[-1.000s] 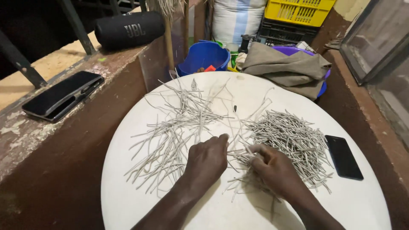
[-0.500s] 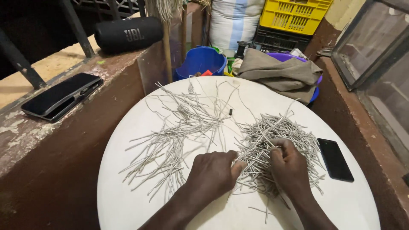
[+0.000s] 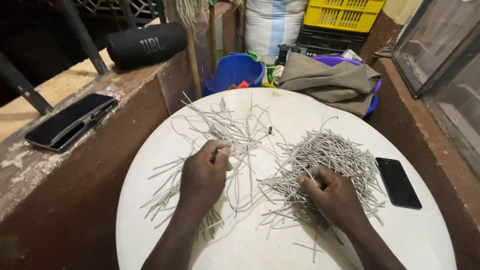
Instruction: The person straightens thin metal wires by hand on a white round table. They pick up individual wires from a pile, pull them taut to remove bends, and place the straightened wires into a separate pile.
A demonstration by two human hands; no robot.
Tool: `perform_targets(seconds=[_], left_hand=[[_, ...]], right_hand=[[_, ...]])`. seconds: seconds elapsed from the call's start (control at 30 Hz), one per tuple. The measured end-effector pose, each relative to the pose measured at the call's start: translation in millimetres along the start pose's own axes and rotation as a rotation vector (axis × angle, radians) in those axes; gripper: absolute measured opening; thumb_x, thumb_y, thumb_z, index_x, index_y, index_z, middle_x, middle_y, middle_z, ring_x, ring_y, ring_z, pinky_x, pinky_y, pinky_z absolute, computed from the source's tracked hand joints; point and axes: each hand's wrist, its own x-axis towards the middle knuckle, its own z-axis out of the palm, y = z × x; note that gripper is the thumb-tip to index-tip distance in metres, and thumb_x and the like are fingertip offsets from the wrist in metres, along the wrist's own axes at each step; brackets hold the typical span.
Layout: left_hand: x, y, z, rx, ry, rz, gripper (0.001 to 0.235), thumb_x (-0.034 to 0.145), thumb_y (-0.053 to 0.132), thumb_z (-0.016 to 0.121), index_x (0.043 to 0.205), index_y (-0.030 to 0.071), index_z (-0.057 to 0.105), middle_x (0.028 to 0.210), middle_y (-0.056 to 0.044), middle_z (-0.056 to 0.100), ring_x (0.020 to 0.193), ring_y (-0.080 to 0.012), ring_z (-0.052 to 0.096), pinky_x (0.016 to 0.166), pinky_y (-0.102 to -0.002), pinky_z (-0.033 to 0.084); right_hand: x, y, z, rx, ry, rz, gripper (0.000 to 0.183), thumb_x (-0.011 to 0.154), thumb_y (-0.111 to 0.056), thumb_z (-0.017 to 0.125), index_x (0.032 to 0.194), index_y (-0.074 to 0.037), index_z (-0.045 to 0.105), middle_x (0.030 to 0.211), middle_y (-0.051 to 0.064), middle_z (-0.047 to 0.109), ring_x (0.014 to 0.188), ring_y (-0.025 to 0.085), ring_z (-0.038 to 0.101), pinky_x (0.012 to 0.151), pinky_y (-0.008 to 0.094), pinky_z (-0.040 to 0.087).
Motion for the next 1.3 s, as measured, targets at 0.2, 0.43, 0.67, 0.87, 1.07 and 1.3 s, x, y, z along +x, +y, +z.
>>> perform_targets(seconds=[0.2,0.43,0.67,0.87,1.07,1.3], left_hand=[[3,6,-16,0.074,-0.023,-0.019,0.030,0.097,0.036,0.057,0.115,0.024,0.077,0.099,-0.001,0.083,0.093,-0.0225,0.075,0.083,-0.041,0.054],[23,16,21,0.215,-0.057,0.596,0.028,0.102,0.005,0.054,0.114,0.011,0.079,0.101,-0.017,0.079,0.102,-0.0400,0.076,0.090,-0.048,0.061],[168,-36,100,0.363,-0.322,0.363,0.039,0.094,0.011,0.066,0.133,0.012,0.070,0.111,-0.022,0.077,0.116,-0.0443,0.073,0.098,-0.057,0.058],[218,-19,125,0.629,-0.333,0.071,0.034,0.092,0.015,0.057,0.115,0.001,0.078,0.125,-0.026,0.075,0.120,-0.0448,0.070,0.099,-0.047,0.057],[198,9,114,0.731,-0.416,-0.100,0.038,0.094,0.021,0.055,0.121,0.013,0.079,0.131,-0.011,0.076,0.124,-0.0336,0.071,0.100,-0.045,0.057],[254,-44,153,0.718,-0.521,-0.006,0.024,0.074,0.019,0.064,0.077,0.002,0.080,0.081,-0.019,0.077,0.076,-0.0343,0.074,0.068,-0.042,0.056]], right_hand=[[3,-4,-10,-0.058,0.044,-0.016,0.043,0.099,-0.054,0.060,0.093,-0.017,0.080,0.053,0.001,0.049,0.051,0.015,0.044,0.053,0.034,0.034],[10,14,-9,0.121,0.247,-0.181,0.037,0.114,-0.037,0.058,0.100,-0.012,0.081,0.061,0.019,0.066,0.068,0.022,0.065,0.074,0.049,0.057],[-5,0,3,0.278,0.369,-0.359,0.026,0.107,-0.022,0.070,0.087,-0.008,0.079,0.056,0.012,0.059,0.066,0.012,0.050,0.063,0.037,0.050],[-3,7,0,0.112,0.331,-0.307,0.025,0.100,-0.032,0.072,0.083,-0.014,0.076,0.067,-0.003,0.064,0.066,0.011,0.058,0.064,0.032,0.047],[-1,5,2,0.177,0.260,-0.356,0.024,0.100,-0.026,0.069,0.082,-0.012,0.077,0.063,-0.002,0.064,0.059,0.011,0.056,0.055,0.031,0.044],[-1,6,-4,0.083,0.276,-0.325,0.028,0.100,-0.033,0.069,0.077,-0.016,0.072,0.062,-0.004,0.060,0.061,0.010,0.054,0.058,0.032,0.045]])
